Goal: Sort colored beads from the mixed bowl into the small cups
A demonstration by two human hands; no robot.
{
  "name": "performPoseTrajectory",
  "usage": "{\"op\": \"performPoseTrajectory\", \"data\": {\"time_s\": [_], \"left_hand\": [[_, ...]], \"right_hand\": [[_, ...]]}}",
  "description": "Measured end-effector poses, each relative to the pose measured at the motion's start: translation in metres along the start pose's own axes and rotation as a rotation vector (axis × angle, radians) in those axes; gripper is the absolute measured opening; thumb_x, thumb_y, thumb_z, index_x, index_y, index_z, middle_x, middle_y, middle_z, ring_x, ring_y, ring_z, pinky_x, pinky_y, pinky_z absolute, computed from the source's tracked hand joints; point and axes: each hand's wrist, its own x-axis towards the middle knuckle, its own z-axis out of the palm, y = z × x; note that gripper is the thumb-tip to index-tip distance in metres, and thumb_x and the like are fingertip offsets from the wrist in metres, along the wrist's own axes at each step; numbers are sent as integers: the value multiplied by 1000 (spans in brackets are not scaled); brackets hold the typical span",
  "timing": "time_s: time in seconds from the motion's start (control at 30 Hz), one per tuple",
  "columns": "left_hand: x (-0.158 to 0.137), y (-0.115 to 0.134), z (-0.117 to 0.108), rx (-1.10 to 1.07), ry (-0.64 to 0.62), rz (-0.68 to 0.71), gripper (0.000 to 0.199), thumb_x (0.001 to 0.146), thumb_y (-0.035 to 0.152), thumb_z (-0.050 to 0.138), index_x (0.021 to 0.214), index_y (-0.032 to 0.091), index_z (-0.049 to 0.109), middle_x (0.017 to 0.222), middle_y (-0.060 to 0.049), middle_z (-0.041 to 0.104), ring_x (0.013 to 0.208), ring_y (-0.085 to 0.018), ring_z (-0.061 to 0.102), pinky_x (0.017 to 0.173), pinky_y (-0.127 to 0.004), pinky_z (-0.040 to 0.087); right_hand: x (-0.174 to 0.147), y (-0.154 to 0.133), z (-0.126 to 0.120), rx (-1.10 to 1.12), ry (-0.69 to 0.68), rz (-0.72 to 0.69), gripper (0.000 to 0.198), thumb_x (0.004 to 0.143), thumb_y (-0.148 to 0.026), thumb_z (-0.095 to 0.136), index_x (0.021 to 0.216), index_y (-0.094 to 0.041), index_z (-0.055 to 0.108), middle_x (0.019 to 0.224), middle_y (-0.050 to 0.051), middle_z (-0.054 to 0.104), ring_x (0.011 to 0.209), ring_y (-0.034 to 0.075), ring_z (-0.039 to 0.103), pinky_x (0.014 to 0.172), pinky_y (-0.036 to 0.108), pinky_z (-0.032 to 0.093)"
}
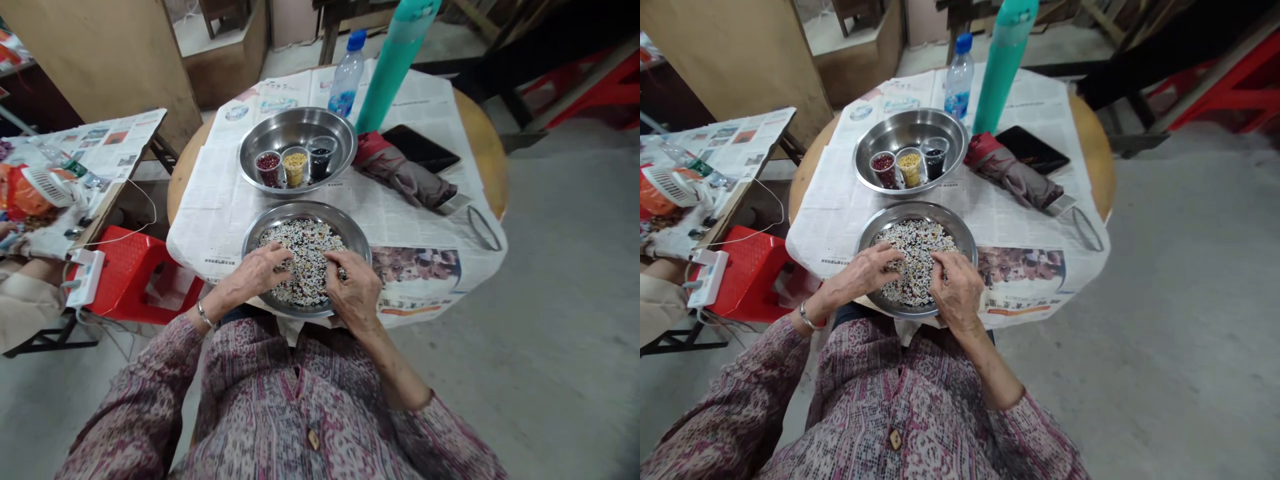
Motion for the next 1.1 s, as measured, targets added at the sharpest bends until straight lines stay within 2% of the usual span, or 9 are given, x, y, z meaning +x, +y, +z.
{"op": "performPoseTrajectory", "data": {"time_s": [0.1, 0.23, 0.43, 0.63, 0.77, 0.83, 0.9, 0.97, 1.1], "left_hand": [[-11, 18, 4, -20, -91, 48, 36, 90, 33, 69, 122, 20, 57, 116, -7, 56, 102, -21, 60, 91, -34, 53], [-3, 29, 12, 35, -117, 18, 15, 95, 20, 56, 109, 18, 61, 111, -6, 56, 96, -19, 59, 86, -32, 52], [17, 0, 10, 87, 117, -107, 26, 98, 10, 39, 106, 18, 62, 110, -8, 56, 97, -18, 58, 86, -32, 52], [31, -17, 13, 83, 229, -195, 18, 98, 27, 55, 111, 16, 60, 112, -10, 55, 106, -23, 57, 98, -40, 51], [33, 1, 26, 34, 165, -39, 28, 93, 31, 65, 116, 17, 59, 117, -10, 54, 110, -24, 56, 98, -39, 51], [30, 13, 31, 9, 93, 66, 17, 96, 23, 58, 112, 18, 62, 114, -8, 55, 107, -21, 57, 96, -35, 51], [25, 21, 31, 3, 34, 138, 18, 99, 16, 48, 108, 19, 64, 109, -6, 57, 103, -18, 57, 92, -32, 51], [19, 23, 27, 29, 3, 151, 24, 99, 11, 42, 105, 19, 65, 105, -5, 59, 100, -18, 58, 88, -31, 51], [5, 7, 14, 103, 29, 49, 26, 98, 8, 41, 103, 17, 65, 100, -6, 60, 96, -17, 58, 85, -29, 49]], "right_hand": [[-1, 1, 1, -53, -27, -19, 24, 92, -20, 48, 96, -20, 72, 94, 7, 77, 90, 22, 70, 86, 37, 55], [-2, 1, 1, -90, -65, -16, 24, 91, -21, 48, 95, -21, 72, 93, 7, 77, 89, 22, 69, 84, 37, 53], [-1, 0, 0, -78, -74, -19, 24, 90, -21, 49, 95, -19, 73, 94, 9, 77, 89, 23, 69, 84, 36, 52], [-2, 1, 1, -103, -43, -45, 23, 91, -20, 50, 94, -20, 73, 93, 6, 77, 87, 21, 69, 83, 33, 51], [-2, 2, 1, -116, -29, -59, 23, 91, -20, 50, 94, -20, 73, 92, 6, 77, 85, 20, 69, 80, 33, 51], [-3, 2, 1, -113, -26, -59, 23, 90, -19, 50, 94, -20, 73, 92, 6, 77, 86, 21, 70, 80, 33, 51], [-3, 2, 1, -101, -24, -61, 23, 90, -19, 51, 94, -20, 73, 93, 7, 77, 86, 21, 70, 81, 34, 52], [-3, 2, 1, -92, -20, -59, 23, 90, -20, 51, 94, -19, 73, 92, 7, 77, 86, 21, 70, 81, 34, 52], [-2, 0, 1, -94, -18, -67, 23, 91, -20, 51, 93, -19, 73, 91, 6, 78, 85, 20, 70, 79, 33, 52]]}}
